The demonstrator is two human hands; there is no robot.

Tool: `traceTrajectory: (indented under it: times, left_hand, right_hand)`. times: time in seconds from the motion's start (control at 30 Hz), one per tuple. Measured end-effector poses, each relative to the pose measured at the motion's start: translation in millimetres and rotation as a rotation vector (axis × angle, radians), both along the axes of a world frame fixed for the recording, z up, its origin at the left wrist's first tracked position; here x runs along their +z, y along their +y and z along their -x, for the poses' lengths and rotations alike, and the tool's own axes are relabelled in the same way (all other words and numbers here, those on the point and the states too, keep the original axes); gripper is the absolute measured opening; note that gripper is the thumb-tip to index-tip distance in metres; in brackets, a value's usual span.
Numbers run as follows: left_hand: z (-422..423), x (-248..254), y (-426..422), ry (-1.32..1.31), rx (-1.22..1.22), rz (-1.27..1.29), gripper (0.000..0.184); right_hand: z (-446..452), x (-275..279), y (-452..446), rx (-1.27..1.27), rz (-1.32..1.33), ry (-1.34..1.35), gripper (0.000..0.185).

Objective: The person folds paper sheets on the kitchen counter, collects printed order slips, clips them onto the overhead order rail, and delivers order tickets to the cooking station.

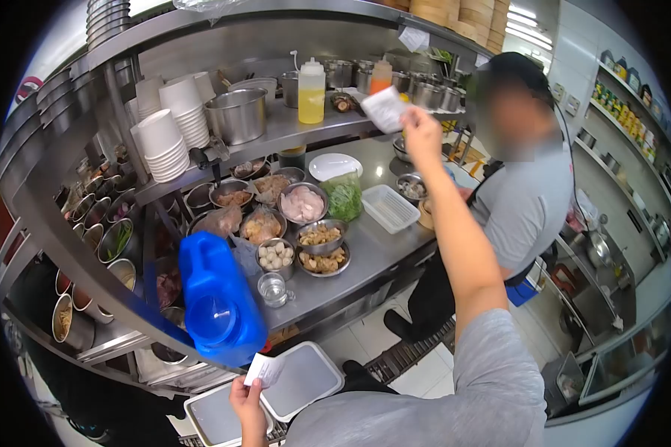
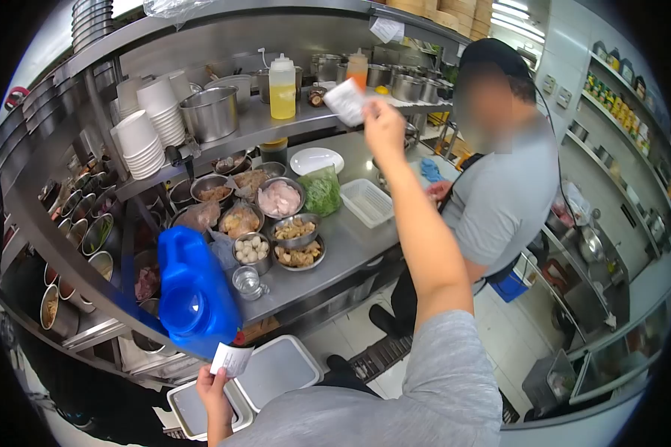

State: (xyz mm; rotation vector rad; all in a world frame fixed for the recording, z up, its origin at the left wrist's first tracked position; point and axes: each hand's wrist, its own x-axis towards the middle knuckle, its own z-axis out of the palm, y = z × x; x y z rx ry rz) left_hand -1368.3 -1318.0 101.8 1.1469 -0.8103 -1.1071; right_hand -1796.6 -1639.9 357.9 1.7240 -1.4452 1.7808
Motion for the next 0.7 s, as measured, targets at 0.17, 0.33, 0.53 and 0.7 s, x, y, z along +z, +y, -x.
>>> traceTrajectory:
  times: [0.17, 0.33, 0.53, 0.7]
  left_hand:
    - [40, -15, -24, -0.055, 0.159, 0.008, 0.012]
    - [100, -40, -72, 0.054, 0.304, -0.006, 0.012]
    - [130, -27, -96, 0.002, 0.317, -0.005, 0.012]
    - [126, -3, -70, -0.031, 0.424, -0.135, 0.028]
  right_hand:
    - [72, 91, -105, 0.616, 0.129, -0.796, 0.015]
    - [152, 127, -218, 0.683, -0.001, -1.169, 0.019]
    - [164, 184, -254, 0.646, 0.069, -1.132, 0.019]
    - [94, 147, -215, 0.323, 0.458, -1.004, 0.029]
